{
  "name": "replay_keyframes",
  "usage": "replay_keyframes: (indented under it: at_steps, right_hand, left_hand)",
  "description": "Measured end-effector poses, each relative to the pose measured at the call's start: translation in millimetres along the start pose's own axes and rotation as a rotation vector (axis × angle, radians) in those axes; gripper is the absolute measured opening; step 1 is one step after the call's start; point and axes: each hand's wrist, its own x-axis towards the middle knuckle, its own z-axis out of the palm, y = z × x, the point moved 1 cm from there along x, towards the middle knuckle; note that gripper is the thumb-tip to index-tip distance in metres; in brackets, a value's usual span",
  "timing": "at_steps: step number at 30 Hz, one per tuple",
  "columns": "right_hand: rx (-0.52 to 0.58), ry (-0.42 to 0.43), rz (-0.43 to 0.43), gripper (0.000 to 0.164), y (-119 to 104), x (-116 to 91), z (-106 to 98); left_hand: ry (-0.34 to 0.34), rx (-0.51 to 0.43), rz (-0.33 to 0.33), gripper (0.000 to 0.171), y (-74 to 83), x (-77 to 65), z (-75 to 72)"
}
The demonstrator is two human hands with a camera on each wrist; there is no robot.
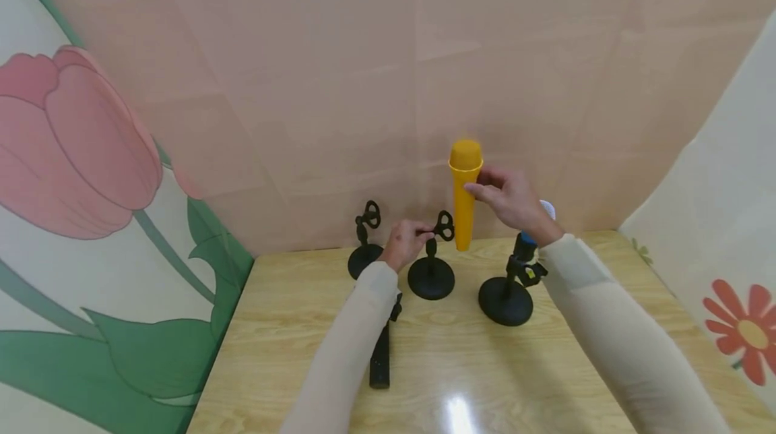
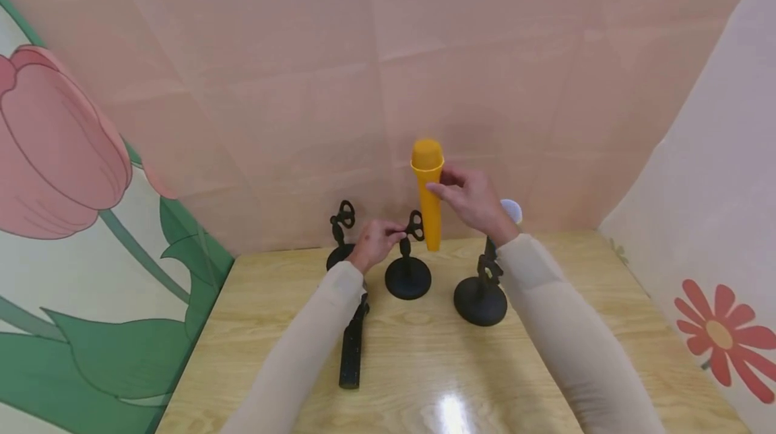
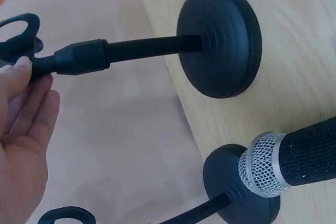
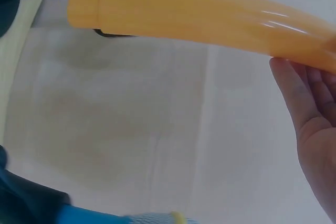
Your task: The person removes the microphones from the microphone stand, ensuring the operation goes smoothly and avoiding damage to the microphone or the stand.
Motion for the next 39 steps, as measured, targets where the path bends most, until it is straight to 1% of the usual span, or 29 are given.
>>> replay_keyframes:
  at_steps: [5, 10, 15, 18, 22, 25, 30, 34, 36, 39]
  right_hand:
    - [-0.001, -0.034, 0.005, 0.040, 9.2, -11.1, 12.0]
    - [0.017, -0.043, 0.015, 0.039, 13.4, -20.5, 24.5]
    - [0.052, -0.064, 0.043, 0.037, 17.2, -28.7, 33.4]
    - [0.050, -0.072, 0.052, 0.036, 23.0, -34.2, 38.5]
    - [0.055, -0.085, 0.076, 0.038, 32.8, -45.1, 48.1]
    - [0.091, -0.103, 0.106, 0.039, 40.7, -54.4, 56.4]
    - [0.163, -0.121, 0.152, 0.040, 55.1, -68.6, 68.2]
    - [0.182, -0.139, 0.217, 0.043, 67.5, -80.3, 76.8]
    - [0.189, -0.153, 0.263, 0.045, 73.2, -85.5, 81.9]
    - [0.206, -0.177, 0.313, 0.047, 80.2, -91.4, 90.0]
  left_hand:
    - [0.005, 0.030, -0.013, 0.021, -2.5, 2.2, -2.9]
    - [0.002, 0.028, -0.056, 0.022, -5.3, 3.6, -6.5]
    - [0.008, 0.013, -0.082, 0.023, -7.5, 7.0, -9.0]
    - [0.010, -0.002, -0.079, 0.023, -6.8, 8.6, -10.3]
    - [-0.003, -0.041, -0.094, 0.023, -4.6, 8.4, -10.7]
    - [0.002, -0.054, -0.097, 0.022, -3.4, 8.7, -10.4]
    - [0.035, -0.051, -0.088, 0.019, -1.9, 10.9, -10.4]
    - [0.024, -0.076, -0.111, 0.022, -0.7, 10.5, -10.0]
    - [0.017, -0.084, -0.122, 0.024, -0.6, 9.8, -9.5]
    - [0.011, -0.087, -0.127, 0.027, -1.3, 9.0, -8.8]
